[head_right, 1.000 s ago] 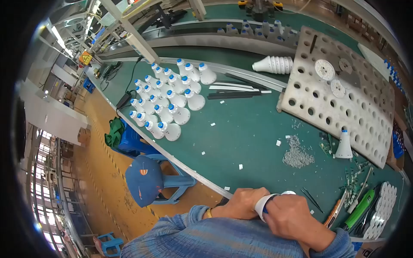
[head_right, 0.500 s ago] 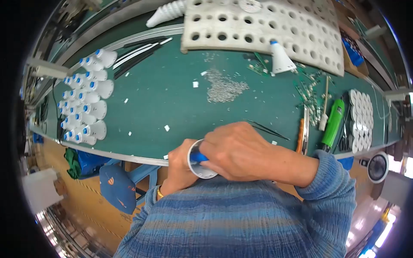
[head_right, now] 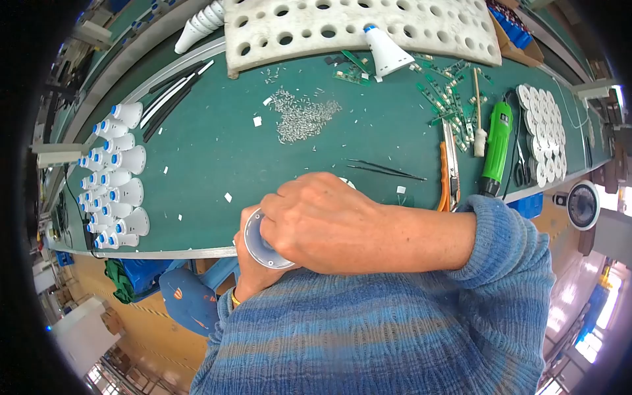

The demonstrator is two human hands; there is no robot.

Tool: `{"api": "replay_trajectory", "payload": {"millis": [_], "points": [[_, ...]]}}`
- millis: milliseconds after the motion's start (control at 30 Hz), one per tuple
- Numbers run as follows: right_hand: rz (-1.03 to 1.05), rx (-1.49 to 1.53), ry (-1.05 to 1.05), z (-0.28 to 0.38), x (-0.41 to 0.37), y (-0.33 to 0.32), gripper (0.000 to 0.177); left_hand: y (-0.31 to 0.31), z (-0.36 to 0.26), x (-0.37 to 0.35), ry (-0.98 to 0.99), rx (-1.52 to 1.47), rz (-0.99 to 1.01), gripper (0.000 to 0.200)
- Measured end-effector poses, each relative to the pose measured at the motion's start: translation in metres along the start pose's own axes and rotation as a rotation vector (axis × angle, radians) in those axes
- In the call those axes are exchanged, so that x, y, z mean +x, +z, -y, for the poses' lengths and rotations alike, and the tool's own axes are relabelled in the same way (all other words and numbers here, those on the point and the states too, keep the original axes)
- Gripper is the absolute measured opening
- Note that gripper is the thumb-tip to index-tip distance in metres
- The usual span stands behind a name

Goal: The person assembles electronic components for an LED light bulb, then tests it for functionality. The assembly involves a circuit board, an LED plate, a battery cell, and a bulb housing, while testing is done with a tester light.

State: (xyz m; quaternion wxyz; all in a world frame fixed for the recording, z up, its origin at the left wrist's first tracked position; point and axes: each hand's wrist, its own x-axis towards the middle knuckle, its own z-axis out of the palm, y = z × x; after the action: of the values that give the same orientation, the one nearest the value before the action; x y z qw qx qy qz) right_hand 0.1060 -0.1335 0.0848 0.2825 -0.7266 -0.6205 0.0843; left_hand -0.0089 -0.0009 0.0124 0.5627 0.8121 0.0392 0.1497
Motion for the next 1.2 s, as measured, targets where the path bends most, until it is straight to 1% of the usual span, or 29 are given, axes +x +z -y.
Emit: {"api": "replay_trajectory", "payload": {"millis": [67,167,267,367,400,467,533,633,667,733,767,800,833,900,933,1033,1067,1167,1200], "points": [[0.009,0.005,0.007,0.001,0.001,-0.002,0.013,-0.001,-0.003,0.001,0.037,0.008,0.0,0.057],[0.029,0.007,0.024,0.0,0.001,-0.005,0.012,0.002,-0.002,0.001,0.06,0.058,-0.01,0.054],[0.032,0.0,-0.091,0.008,-0.007,0.004,0.014,0.002,0.011,-0.004,0.157,0.254,0.01,0.05],[0.022,-0.052,-0.13,0.013,-0.01,0.004,0.014,0.004,0.006,-0.006,0.108,0.257,-0.021,0.049],[0.01,0.033,-0.111,0.006,-0.007,0.003,0.014,0.005,0.004,-0.008,0.091,0.265,-0.028,0.049],[0.003,0.087,-0.063,-0.012,-0.004,-0.003,0.014,0.003,-0.001,-0.001,0.08,0.216,0.006,0.051],[-0.007,0.135,-0.035,-0.017,-0.003,-0.001,0.016,0.002,-0.004,-0.001,0.061,0.189,0.039,0.053],[-0.101,0.039,-0.203,0.016,0.0,-0.015,0.015,-0.001,0.025,-0.015,-0.075,0.145,0.101,0.052],[-0.102,0.071,-0.158,0.028,0.001,-0.024,0.016,-0.001,0.027,-0.017,-0.127,0.13,0.126,0.051],[-0.078,0.048,-0.129,0.016,0.0,-0.024,0.016,0.002,0.017,-0.022,-0.139,0.197,0.069,0.049],[-0.066,0.059,-0.102,0.008,-0.002,-0.024,0.016,0.003,0.011,-0.024,-0.145,0.23,0.036,0.049],[-0.054,0.069,-0.074,0.002,-0.003,-0.024,0.017,0.002,0.012,-0.019,-0.135,0.175,0.033,0.056],[-0.09,0.089,-0.005,-0.001,-0.006,-0.027,0.017,0.001,0.013,-0.015,-0.125,0.12,0.029,0.064],[-0.157,0.142,0.128,-0.004,-0.01,-0.034,0.019,-0.001,0.011,-0.012,-0.023,0.1,-0.015,0.074],[-0.213,0.18,0.195,-0.007,-0.012,-0.034,0.023,-0.002,0.016,-0.014,-0.05,0.008,-0.007,0.083],[-0.269,0.608,0.534,-0.006,-0.019,-0.033,0.023,-0.003,0.012,-0.008,-0.02,-0.026,0.029,0.081],[-0.347,0.878,0.681,-0.01,-0.023,-0.022,0.028,-0.004,0.015,-0.008,-0.032,-0.016,0.045,0.08],[-0.509,1.292,0.845,-0.018,-0.032,-0.004,0.027,-0.006,0.013,-0.005,-0.052,0.037,0.019,0.077],[-0.524,1.377,0.891,-0.02,-0.036,-0.002,0.028,-0.009,0.012,-0.003,-0.043,0.093,0.003,0.073]]}}
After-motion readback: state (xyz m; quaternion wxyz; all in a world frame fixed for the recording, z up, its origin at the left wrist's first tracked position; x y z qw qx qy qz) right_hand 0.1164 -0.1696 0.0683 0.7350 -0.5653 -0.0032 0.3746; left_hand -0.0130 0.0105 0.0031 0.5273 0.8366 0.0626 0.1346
